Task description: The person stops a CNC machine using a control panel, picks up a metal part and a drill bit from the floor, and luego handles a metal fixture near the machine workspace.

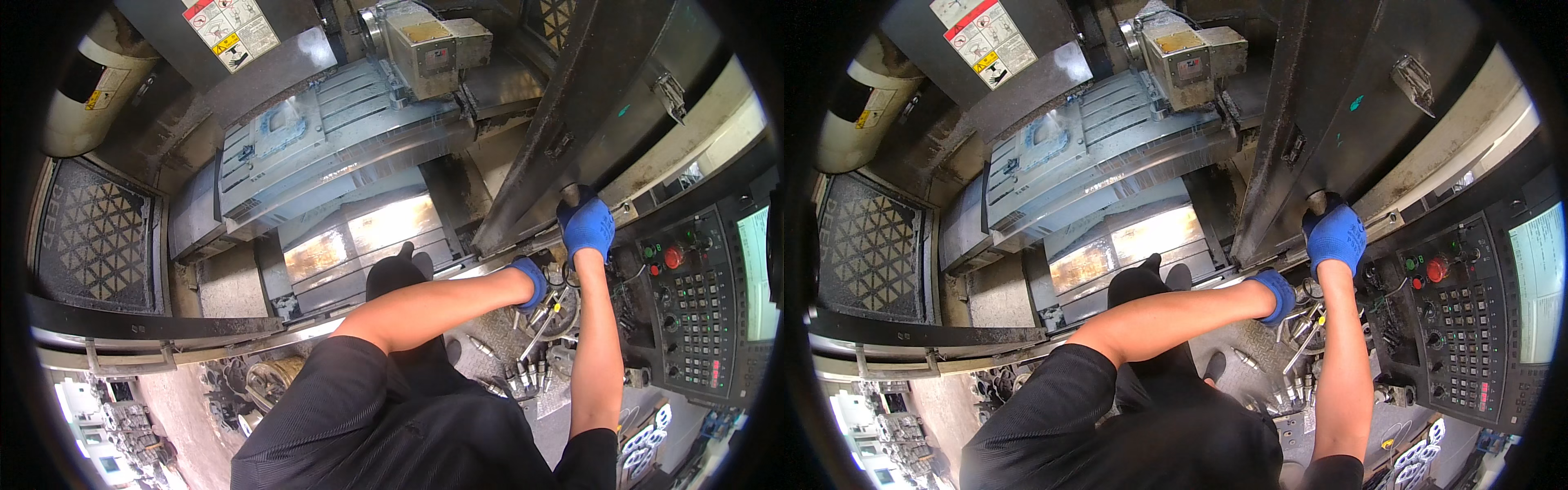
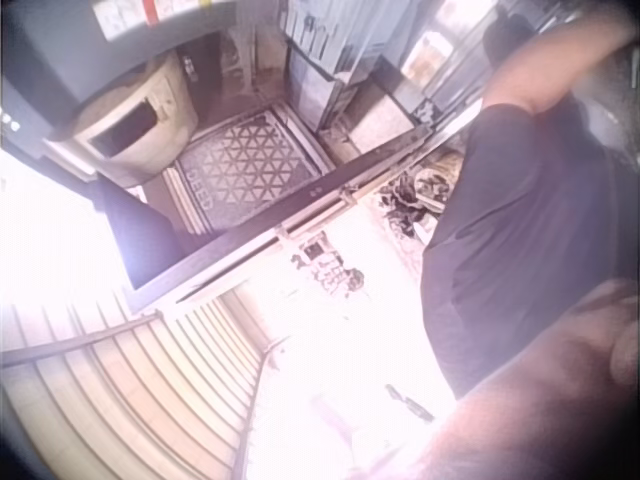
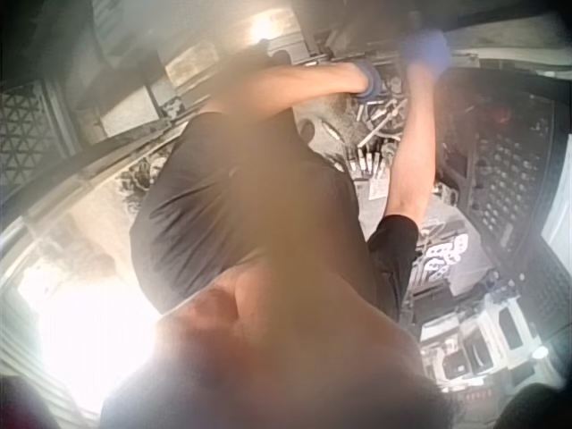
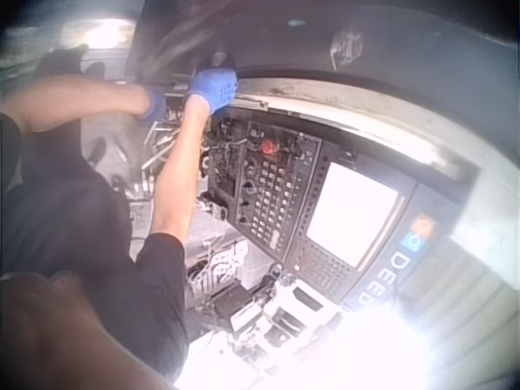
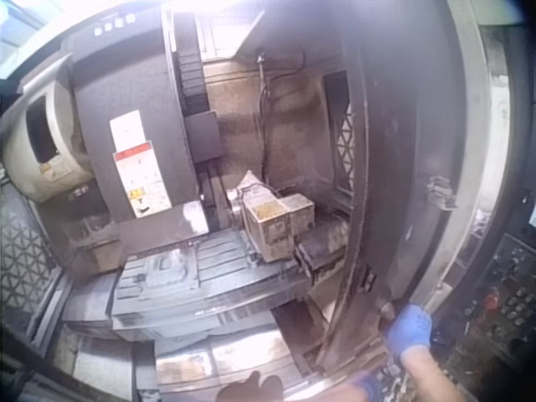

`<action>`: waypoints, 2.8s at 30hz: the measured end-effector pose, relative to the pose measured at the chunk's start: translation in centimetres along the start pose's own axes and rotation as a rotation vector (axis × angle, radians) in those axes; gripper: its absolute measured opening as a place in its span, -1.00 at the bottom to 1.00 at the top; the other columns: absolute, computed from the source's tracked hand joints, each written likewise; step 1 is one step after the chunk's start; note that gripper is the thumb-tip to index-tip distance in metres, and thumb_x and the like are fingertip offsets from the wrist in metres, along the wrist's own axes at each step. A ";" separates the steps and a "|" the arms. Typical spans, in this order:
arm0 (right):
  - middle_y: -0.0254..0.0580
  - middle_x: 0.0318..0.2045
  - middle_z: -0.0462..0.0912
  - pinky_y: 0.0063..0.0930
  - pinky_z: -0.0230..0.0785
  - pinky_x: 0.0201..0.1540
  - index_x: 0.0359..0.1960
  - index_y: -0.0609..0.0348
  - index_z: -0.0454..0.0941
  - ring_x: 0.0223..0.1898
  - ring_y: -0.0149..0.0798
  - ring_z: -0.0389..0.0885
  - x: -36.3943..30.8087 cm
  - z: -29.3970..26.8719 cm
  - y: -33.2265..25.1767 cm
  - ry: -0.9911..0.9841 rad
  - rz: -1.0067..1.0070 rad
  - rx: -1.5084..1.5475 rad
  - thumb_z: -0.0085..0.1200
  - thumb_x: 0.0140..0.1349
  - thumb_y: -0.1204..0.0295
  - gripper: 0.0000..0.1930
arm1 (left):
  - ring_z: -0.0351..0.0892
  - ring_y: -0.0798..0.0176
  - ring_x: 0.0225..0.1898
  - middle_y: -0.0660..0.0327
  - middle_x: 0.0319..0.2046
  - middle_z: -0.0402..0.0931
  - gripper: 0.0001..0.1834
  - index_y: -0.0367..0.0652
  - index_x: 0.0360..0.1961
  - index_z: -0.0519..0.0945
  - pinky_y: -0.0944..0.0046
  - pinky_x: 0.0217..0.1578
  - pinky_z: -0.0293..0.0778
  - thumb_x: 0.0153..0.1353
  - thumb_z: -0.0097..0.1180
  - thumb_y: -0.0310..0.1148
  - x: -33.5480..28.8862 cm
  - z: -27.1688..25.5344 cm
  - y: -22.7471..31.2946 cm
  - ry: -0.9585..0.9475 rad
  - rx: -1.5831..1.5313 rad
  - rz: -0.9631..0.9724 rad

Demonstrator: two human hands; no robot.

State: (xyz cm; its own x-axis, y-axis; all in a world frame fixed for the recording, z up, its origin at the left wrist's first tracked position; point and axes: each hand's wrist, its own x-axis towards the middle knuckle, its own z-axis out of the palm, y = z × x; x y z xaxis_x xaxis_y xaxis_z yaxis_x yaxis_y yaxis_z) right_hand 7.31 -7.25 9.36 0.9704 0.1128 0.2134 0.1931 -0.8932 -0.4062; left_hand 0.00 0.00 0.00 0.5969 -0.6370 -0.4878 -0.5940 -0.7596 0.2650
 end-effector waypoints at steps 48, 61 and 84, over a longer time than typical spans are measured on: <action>0.18 -0.22 0.66 0.00 0.48 -0.10 -0.17 0.10 0.65 -0.15 0.25 0.61 -0.2 0.2 0.1 0.008 -0.001 -0.029 0.14 0.12 0.24 -0.71 | 0.69 0.00 -0.05 0.03 -0.11 0.69 -0.60 -0.11 -0.17 0.75 0.07 -0.09 0.59 -0.07 0.31 -0.19 0.1 0.5 -0.2 -0.005 -0.019 -0.007; 0.20 -0.22 0.65 0.01 0.47 -0.10 -0.17 0.11 0.65 -0.14 0.26 0.61 -0.3 0.0 -0.1 0.004 -0.005 -0.019 0.15 0.12 0.22 -0.69 | 0.69 0.01 -0.06 0.05 -0.12 0.70 -0.62 -0.10 -0.19 0.75 0.08 -0.09 0.60 -0.06 0.29 -0.19 -0.3 0.2 -0.1 0.027 0.009 0.002; 0.19 -0.20 0.65 0.01 0.47 -0.08 -0.16 0.10 0.64 -0.13 0.26 0.60 -0.3 -0.1 0.0 -0.009 -0.001 -0.010 0.13 0.12 0.22 -0.69 | 0.69 0.01 -0.06 0.03 -0.12 0.69 -0.63 -0.12 -0.18 0.75 0.08 -0.11 0.60 -0.04 0.29 -0.22 0.0 0.1 0.0 0.017 0.013 -0.007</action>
State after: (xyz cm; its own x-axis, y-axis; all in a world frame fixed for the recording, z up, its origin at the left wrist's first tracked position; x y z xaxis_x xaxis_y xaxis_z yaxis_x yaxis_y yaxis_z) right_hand 7.03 -7.31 9.43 0.9715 0.1174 0.2057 0.1925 -0.8974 -0.3971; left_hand -0.10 0.05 -0.10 0.6101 -0.6338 -0.4754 -0.5967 -0.7623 0.2506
